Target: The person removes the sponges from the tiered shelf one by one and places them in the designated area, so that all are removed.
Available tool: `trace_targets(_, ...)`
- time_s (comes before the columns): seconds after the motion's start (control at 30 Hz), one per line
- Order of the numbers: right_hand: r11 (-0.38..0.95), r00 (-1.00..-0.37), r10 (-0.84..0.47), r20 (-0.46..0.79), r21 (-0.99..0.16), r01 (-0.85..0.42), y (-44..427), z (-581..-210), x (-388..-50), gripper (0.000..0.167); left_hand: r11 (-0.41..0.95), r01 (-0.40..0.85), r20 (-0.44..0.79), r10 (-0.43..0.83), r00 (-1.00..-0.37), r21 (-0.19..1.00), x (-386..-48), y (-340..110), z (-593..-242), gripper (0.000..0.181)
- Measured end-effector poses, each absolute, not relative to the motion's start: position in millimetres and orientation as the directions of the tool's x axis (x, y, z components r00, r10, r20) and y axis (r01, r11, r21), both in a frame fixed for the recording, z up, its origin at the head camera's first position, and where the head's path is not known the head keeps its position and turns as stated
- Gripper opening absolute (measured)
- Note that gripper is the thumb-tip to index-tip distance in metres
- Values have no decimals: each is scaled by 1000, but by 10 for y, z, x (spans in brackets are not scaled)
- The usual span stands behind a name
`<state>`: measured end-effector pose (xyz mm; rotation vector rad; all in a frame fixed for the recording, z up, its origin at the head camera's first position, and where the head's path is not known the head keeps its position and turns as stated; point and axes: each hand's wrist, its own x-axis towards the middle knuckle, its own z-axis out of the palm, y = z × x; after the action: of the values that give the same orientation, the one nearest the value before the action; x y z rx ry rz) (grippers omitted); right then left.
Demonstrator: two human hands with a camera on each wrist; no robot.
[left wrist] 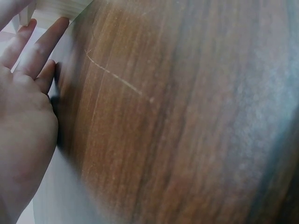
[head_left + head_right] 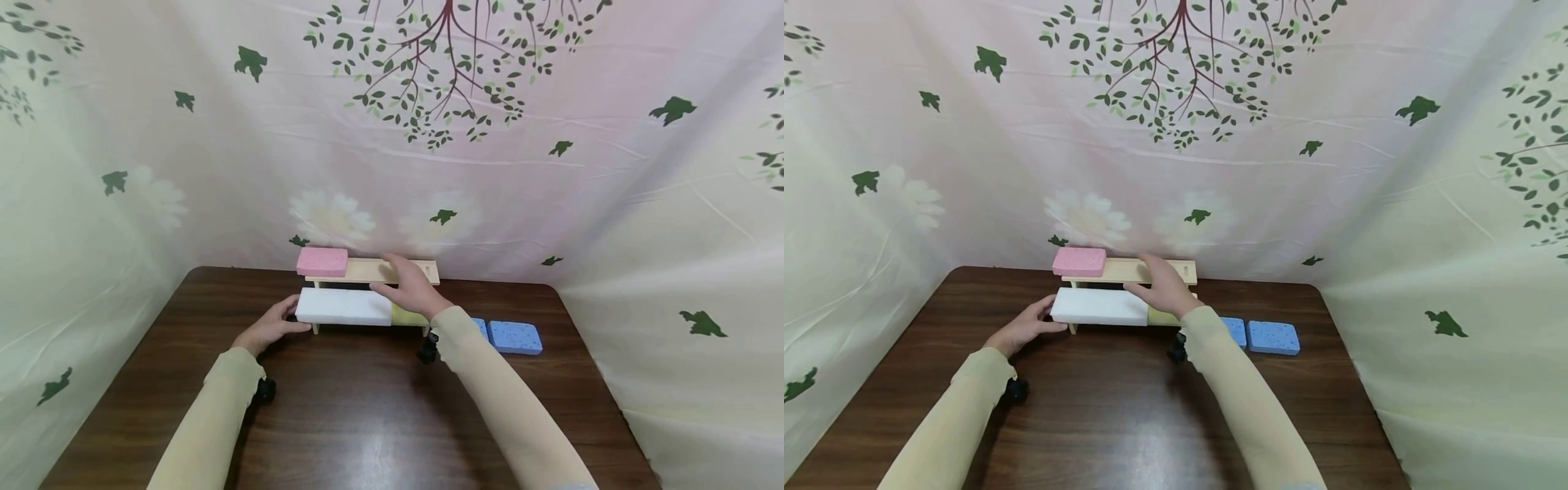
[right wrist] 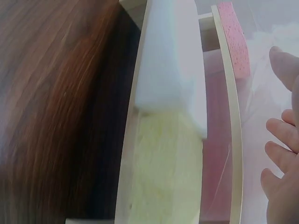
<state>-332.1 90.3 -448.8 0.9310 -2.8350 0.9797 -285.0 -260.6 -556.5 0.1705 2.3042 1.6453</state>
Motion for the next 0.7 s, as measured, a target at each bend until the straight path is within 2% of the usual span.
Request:
trace_targets(0.4, 641, -819, -552, 155, -549, -536, 517, -4477, -3352, 78, 347, -83, -181, 262, -948, 934, -2850, -2614, -5570, 91)
trace_targets(0.7, 645, -810, -553, 197, -514, -565, 289, -4515, -3437, 77, 337, -86, -179, 253, -951, 937, -2826, -2609, -5555, 90)
